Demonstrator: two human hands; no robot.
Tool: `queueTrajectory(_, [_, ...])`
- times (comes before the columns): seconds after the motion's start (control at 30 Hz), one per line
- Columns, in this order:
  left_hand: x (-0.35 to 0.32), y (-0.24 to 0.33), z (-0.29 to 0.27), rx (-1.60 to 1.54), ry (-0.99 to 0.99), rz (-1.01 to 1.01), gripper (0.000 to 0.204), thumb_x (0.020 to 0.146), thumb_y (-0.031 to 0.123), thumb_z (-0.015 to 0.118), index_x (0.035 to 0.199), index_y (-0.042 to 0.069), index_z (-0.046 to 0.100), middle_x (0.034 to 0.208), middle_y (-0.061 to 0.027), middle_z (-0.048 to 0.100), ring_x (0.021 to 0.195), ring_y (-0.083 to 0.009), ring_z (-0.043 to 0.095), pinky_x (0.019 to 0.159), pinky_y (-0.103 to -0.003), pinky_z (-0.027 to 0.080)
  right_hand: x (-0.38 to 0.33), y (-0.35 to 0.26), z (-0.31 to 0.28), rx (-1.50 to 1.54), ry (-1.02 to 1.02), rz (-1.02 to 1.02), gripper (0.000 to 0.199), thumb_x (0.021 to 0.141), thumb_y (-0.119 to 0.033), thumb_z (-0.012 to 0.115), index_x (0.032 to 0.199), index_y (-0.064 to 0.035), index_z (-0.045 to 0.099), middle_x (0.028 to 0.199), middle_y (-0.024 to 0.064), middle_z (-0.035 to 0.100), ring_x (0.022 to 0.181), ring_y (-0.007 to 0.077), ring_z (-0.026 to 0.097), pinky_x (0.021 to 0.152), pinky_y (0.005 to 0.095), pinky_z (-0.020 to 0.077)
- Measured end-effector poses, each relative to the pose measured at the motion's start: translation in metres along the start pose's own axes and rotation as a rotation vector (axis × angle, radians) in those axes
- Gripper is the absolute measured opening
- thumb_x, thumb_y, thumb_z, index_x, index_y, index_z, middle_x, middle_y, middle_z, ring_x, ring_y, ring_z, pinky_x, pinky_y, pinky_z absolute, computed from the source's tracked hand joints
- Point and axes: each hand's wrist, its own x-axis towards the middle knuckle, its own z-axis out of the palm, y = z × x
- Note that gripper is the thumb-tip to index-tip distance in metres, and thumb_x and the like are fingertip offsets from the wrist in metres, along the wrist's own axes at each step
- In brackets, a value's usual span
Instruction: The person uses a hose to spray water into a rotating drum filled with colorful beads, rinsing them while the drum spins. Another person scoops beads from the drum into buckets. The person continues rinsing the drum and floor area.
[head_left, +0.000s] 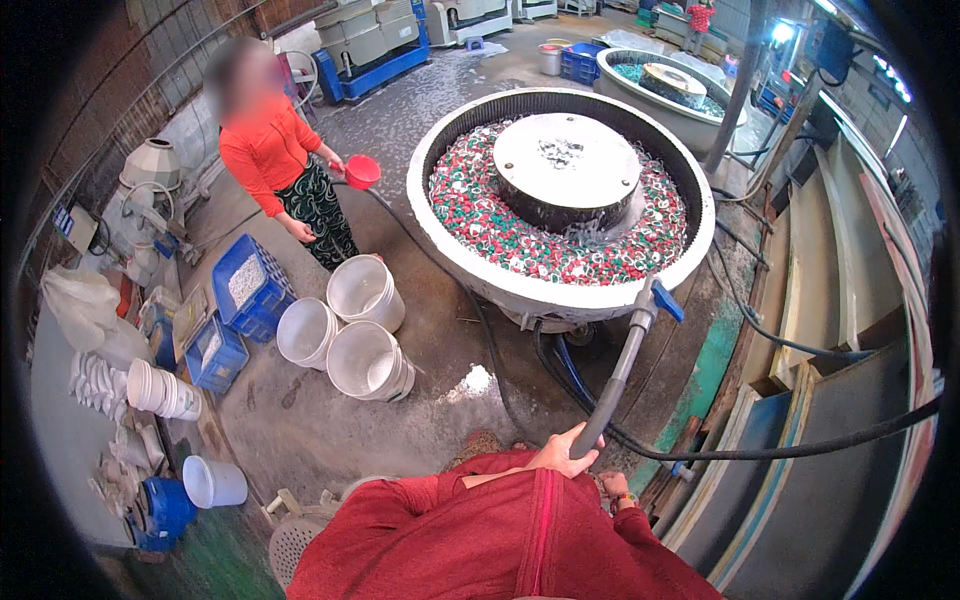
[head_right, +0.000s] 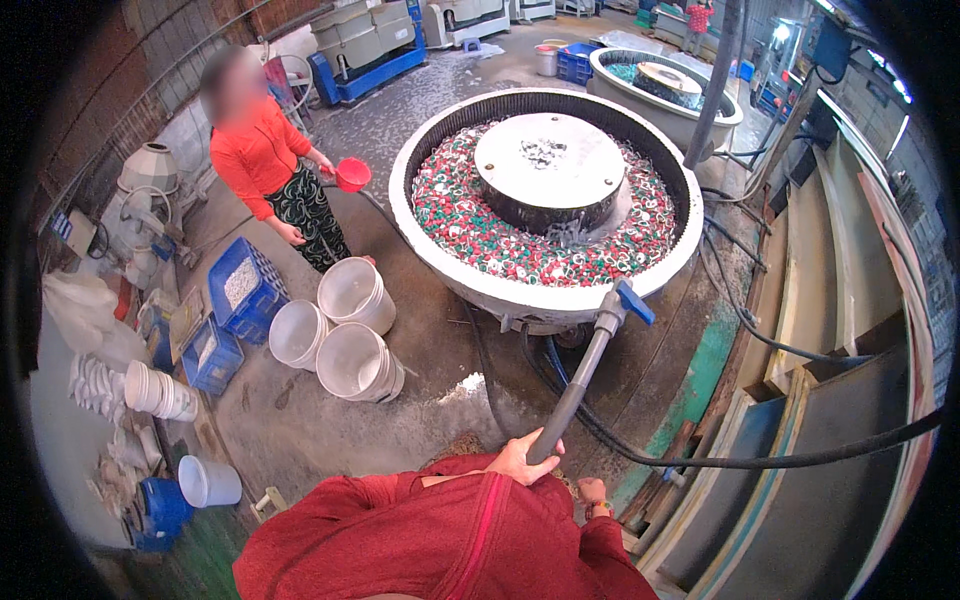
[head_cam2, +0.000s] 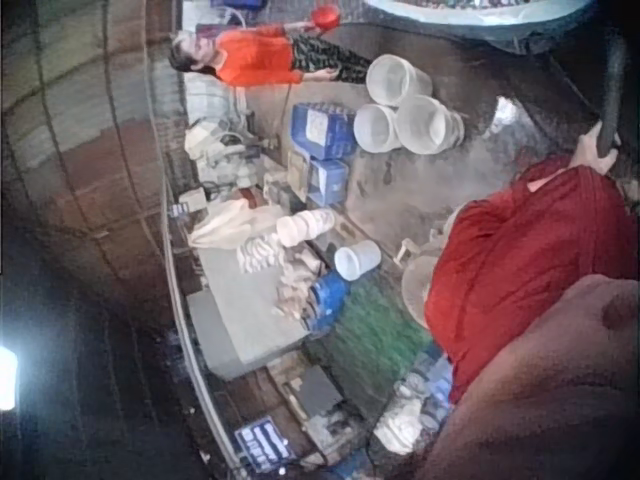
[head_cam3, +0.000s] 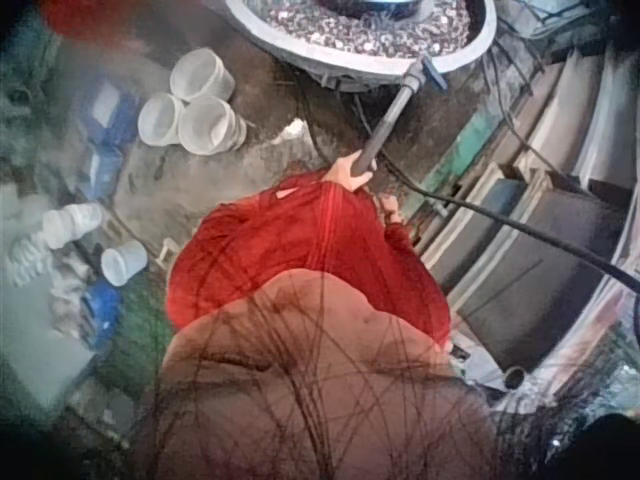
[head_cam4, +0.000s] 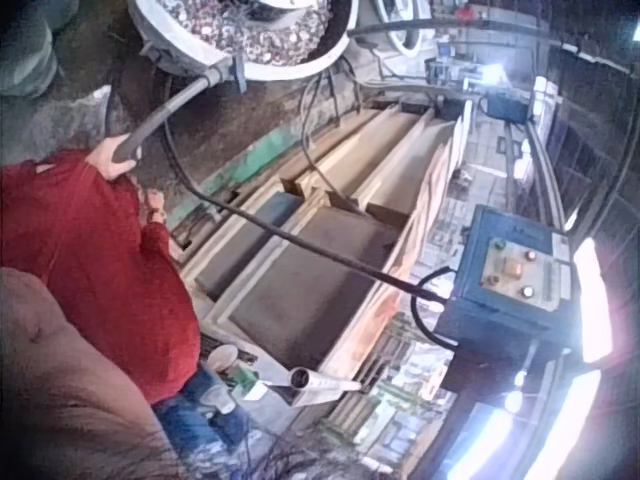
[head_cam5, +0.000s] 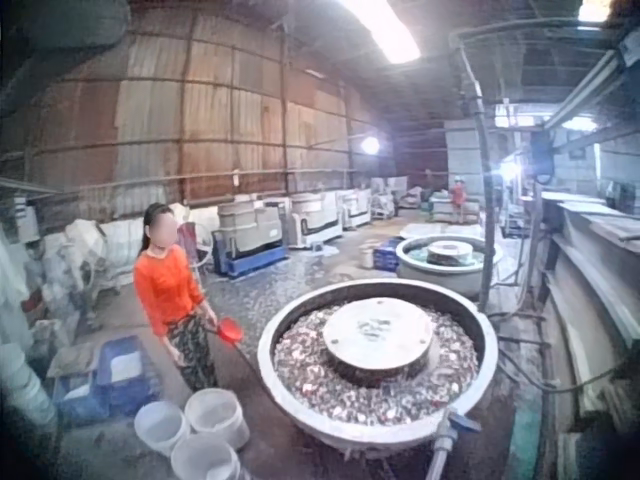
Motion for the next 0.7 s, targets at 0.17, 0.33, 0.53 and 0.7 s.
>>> queueTrajectory(0.17, [-0.001,0.002,-0.008,0.074,-0.063,-0.076,0.017,0.081,0.005,0.059,0.097,0.008,0.055,0.084,0.0016,0.054,0.082,-0.0064,0.049,0.077,-0.024,0.04,-0.011,0.017,0.024,-0.002,0.062,-0.035,0.025,0.073,-0.023,0.061,0.088,-0.0049,0.07,0.071,0.0097,0.066,0.06,0.0164,0.062,0.056,0.0308,0.0496])
queueTrajectory(0.33, [-0.005,0.017,-0.027,0.114,-0.126,-0.09,0.017,0.082,0.009,0.059,0.098,0.008,0.055,0.082,0.0006,0.056,0.082,-0.0073,0.051,0.077,-0.026,0.042,-0.037,0.022,0.031,0.03,0.078,0.037,0.021,0.074,-0.02,0.063,0.085,-0.0037,0.07,0.07,0.0107,0.066,0.059,0.0177,0.063,0.055,0.0318,0.05])
queueTrajectory(0.53, [-0.028,0.018,-0.081,0.129,-0.058,-0.054,0.017,0.081,0.007,0.059,0.097,0.008,0.056,0.081,0.0008,0.057,0.08,-0.0075,0.053,0.075,-0.025,0.043,-0.023,0.019,0.056,0.138,0.057,0.16,0.014,0.077,-0.012,0.061,0.083,-0.0011,0.067,0.065,0.0095,0.063,0.056,0.0219,0.064,0.048,0.0355,0.0525])
queueTrajectory(0.7, [-0.056,0.026,-0.136,-0.009,0.025,-0.174,0.016,0.08,0.006,0.059,0.095,0.008,0.056,0.081,0.0018,0.054,0.079,-0.0056,0.049,0.073,-0.023,0.041,-0.027,-0.052,0.107,0.148,0.066,-0.003,0.015,0.079,-0.015,0.06,0.085,-0.0029,0.067,0.063,0.008,0.062,0.05,0.0186,0.061,0.044,0.032,0.0495])
